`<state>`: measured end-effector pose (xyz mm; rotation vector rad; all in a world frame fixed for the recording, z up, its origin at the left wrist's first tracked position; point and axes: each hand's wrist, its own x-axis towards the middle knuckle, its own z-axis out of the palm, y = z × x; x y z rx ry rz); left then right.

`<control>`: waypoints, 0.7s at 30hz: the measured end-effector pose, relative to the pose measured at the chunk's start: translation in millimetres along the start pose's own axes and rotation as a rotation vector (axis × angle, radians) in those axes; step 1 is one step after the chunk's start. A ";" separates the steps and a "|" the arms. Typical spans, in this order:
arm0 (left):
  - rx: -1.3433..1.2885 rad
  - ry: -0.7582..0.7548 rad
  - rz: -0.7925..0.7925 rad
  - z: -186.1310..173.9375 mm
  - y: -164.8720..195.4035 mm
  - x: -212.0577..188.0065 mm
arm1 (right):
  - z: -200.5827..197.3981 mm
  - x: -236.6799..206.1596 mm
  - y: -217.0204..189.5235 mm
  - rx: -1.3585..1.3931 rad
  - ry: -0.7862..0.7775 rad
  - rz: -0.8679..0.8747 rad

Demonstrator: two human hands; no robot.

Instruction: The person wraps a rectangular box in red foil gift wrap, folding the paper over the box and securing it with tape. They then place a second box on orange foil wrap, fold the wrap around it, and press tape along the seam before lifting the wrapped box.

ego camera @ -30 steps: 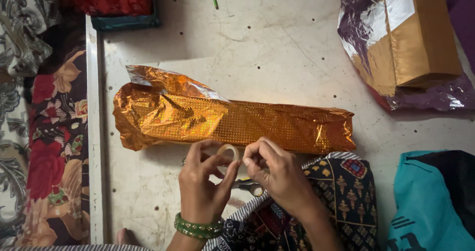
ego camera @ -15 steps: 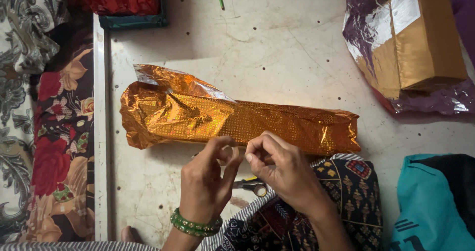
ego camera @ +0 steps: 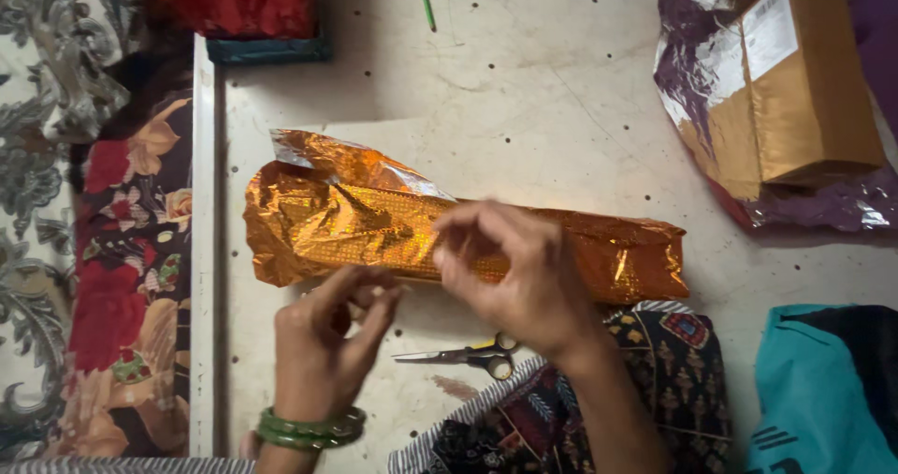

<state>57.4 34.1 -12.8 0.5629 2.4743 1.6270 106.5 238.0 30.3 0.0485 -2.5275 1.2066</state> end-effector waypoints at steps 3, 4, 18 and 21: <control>-0.026 -0.043 -0.235 -20.3 -20.5 4.7 | 17.7 35.8 15.7 -0.076 0.163 0.085; -0.053 -0.066 -0.327 -22.9 -27.6 5.6 | 26.6 53.0 23.1 -0.118 0.162 0.114; -0.481 -0.216 -0.384 -6.2 -92.5 22.4 | 100.2 119.6 65.4 -0.329 -0.157 0.335; -0.464 -0.201 -0.359 -4.1 -87.9 23.7 | 103.7 109.1 62.8 -0.326 -0.072 0.200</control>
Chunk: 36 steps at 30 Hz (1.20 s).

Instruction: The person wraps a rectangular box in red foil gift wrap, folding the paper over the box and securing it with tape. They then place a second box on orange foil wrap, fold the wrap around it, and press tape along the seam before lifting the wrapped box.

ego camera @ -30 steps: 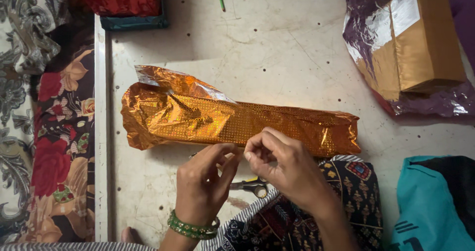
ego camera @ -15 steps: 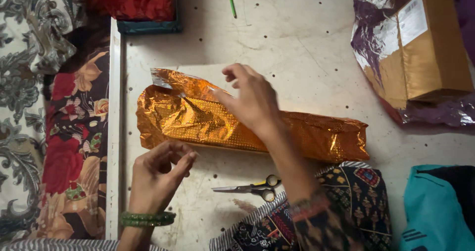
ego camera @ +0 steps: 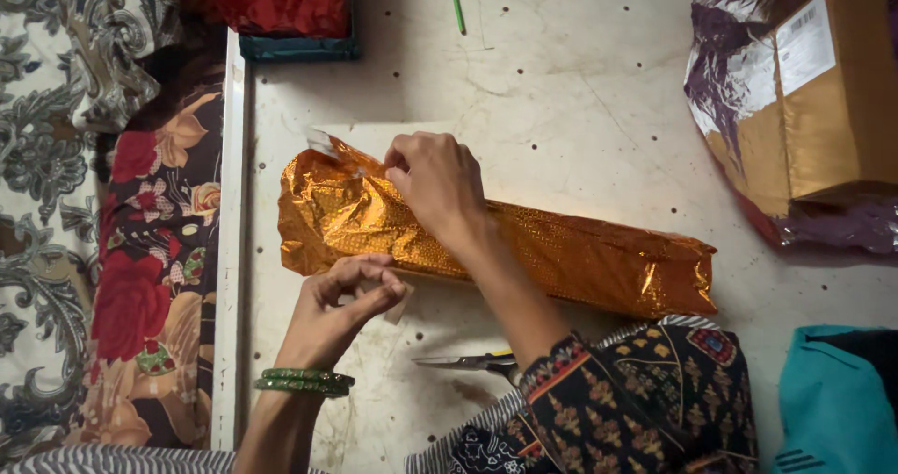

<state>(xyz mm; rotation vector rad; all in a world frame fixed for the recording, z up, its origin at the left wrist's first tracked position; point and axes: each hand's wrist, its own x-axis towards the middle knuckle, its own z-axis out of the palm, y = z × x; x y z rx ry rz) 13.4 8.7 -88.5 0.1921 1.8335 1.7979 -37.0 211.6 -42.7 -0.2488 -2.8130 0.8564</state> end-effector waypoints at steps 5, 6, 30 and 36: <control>-0.021 0.018 -0.007 4.9 3.7 -1.0 | 10.7 -18.2 -12.1 -0.039 0.096 -0.142; -0.047 0.023 -0.048 4.4 3.3 -1.2 | 11.5 -20.7 -13.4 -0.048 0.099 -0.154; 0.037 0.171 0.061 10.5 14.6 9.0 | 12.2 -51.8 21.0 -0.129 0.173 -0.372; 0.277 0.272 0.299 -3.9 49.8 19.2 | 16.5 -60.5 16.1 -0.099 0.171 -0.336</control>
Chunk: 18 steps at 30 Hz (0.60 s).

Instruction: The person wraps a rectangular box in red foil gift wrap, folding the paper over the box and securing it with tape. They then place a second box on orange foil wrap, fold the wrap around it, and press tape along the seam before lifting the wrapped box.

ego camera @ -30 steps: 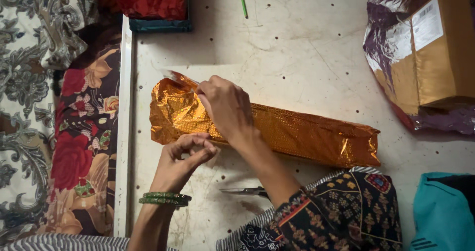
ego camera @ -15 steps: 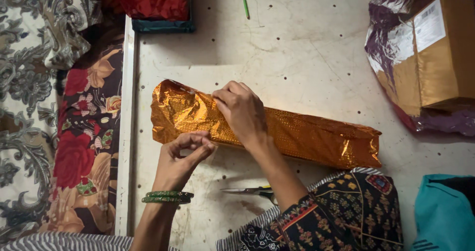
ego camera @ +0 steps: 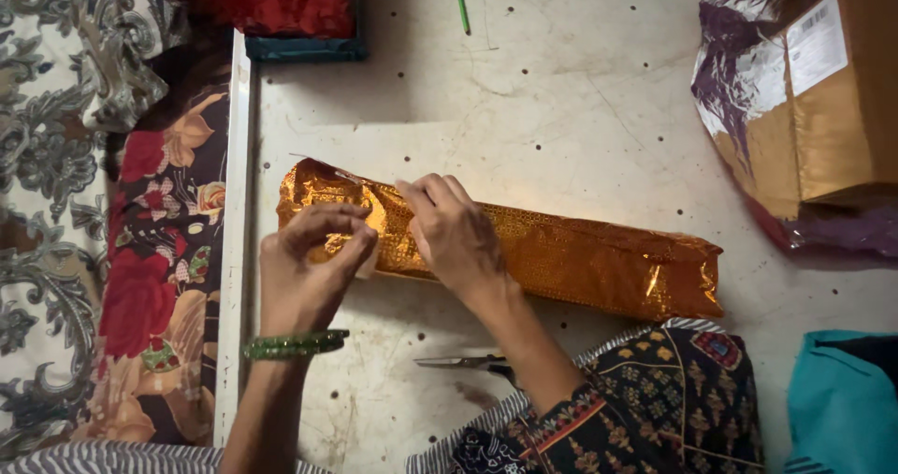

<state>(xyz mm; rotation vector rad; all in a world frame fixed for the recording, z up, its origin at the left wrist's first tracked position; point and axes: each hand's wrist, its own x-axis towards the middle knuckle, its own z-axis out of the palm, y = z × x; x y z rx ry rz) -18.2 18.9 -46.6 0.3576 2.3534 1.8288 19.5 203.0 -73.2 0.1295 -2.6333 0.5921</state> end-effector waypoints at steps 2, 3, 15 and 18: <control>-0.006 0.003 0.036 0.9 3.5 5.7 | 3.6 -1.5 -2.4 -0.006 -0.008 0.008; -0.027 0.002 0.064 2.4 3.9 8.5 | 5.3 -1.5 -3.3 -0.010 -0.011 0.012; 0.100 0.072 -0.201 13.9 -12.7 48.9 | -5.6 -5.8 -5.2 0.117 -0.075 0.026; 0.197 0.099 -0.244 14.4 -10.5 58.2 | -4.0 -9.3 -4.0 0.070 -0.021 -0.043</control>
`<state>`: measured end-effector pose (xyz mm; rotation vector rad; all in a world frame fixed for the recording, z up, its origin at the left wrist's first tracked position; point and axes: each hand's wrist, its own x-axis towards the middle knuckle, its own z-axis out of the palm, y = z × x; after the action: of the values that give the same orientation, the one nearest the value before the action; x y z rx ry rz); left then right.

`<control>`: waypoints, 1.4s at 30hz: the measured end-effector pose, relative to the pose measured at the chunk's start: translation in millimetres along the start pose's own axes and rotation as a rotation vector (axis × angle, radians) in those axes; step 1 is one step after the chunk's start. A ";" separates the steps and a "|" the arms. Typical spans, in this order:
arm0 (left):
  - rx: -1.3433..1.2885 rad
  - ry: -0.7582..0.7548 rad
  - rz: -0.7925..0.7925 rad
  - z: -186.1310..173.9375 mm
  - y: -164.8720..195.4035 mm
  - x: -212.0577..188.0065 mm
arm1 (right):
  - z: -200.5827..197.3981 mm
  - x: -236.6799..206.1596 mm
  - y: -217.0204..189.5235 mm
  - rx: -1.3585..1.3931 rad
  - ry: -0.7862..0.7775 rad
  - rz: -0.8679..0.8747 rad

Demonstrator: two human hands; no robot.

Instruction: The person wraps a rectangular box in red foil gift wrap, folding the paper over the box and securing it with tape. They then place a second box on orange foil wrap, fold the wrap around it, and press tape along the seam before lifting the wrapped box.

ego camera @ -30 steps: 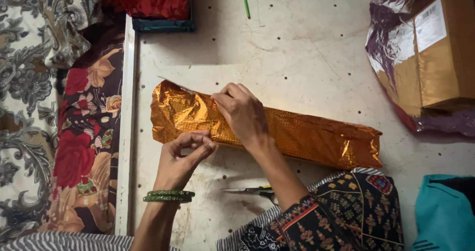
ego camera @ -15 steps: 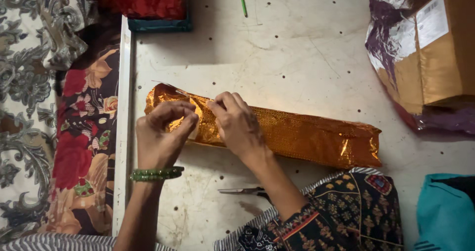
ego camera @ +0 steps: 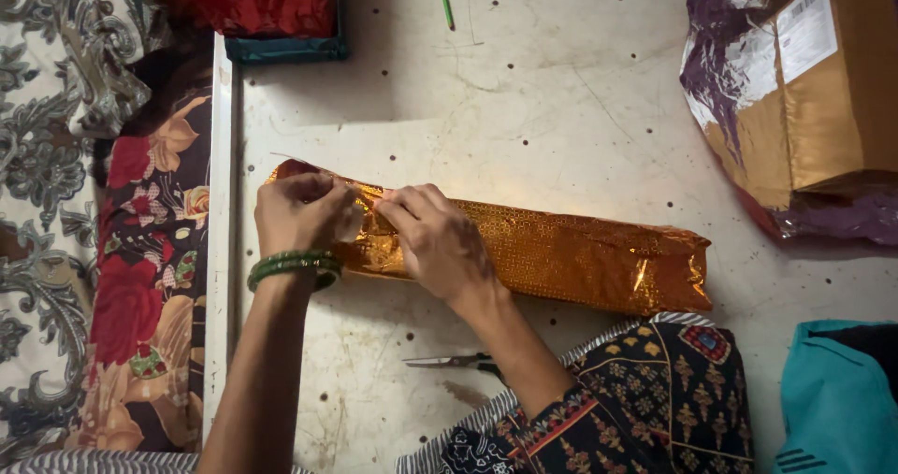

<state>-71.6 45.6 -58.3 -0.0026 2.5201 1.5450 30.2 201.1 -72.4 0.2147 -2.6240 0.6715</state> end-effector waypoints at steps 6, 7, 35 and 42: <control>0.218 0.003 -0.139 6.9 13.5 13.8 | 15.2 -5.6 6.0 -0.061 0.026 -0.041; 0.256 0.019 -0.140 8.6 14.1 13.6 | 17.3 -7.2 7.2 -0.053 0.026 -0.043; 0.407 0.043 -0.257 27.3 10.2 23.4 | 25.9 -10.6 11.2 0.002 -0.151 0.249; 0.130 0.051 -0.193 23.8 -11.0 22.0 | 4.9 1.2 8.9 0.129 0.095 0.011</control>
<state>-88.5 63.7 -82.0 -0.2629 2.5673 1.3226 25.2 206.4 -79.5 0.2012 -2.4960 0.8356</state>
